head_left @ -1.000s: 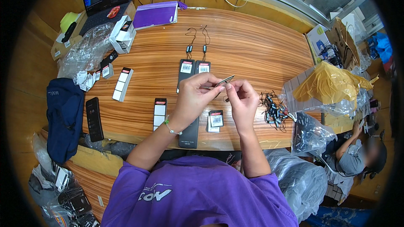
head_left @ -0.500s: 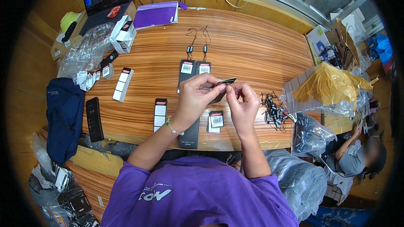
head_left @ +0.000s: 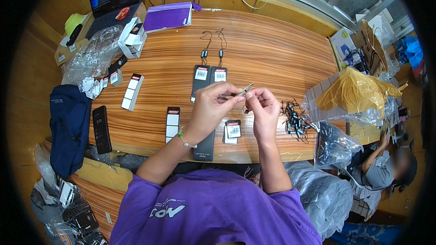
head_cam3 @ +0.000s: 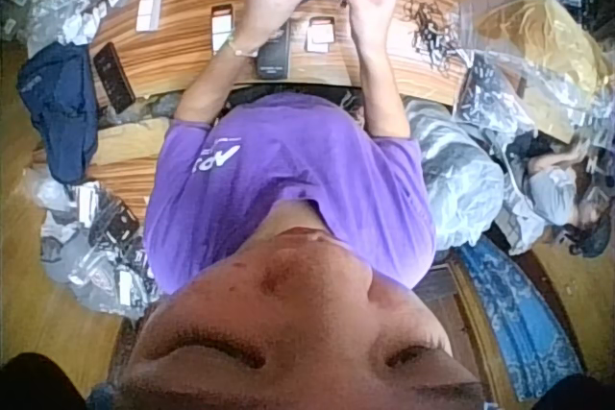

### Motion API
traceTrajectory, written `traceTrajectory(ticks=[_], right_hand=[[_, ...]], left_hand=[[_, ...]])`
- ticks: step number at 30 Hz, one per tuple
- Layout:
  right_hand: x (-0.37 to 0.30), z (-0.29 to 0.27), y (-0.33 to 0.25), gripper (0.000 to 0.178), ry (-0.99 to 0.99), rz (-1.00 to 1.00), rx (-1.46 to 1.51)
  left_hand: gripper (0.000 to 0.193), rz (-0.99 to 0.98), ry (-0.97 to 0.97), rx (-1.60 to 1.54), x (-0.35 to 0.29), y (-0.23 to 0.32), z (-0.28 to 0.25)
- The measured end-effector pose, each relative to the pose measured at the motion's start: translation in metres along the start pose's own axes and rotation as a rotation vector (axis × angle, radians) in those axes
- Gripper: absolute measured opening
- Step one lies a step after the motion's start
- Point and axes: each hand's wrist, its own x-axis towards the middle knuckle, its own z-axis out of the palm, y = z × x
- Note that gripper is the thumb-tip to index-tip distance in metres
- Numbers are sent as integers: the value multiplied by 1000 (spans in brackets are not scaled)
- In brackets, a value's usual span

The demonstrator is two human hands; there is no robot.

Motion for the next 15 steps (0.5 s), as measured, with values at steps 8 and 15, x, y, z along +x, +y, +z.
traceTrajectory(ticks=[8,15], right_hand=[[0,-2,-1,3,-7,37,32],[13,-20,-6,13,-120,-175,-161]], left_hand=[[14,25,-67,105,1,3,-2],[13,102,-121,180,1,4,-8]])
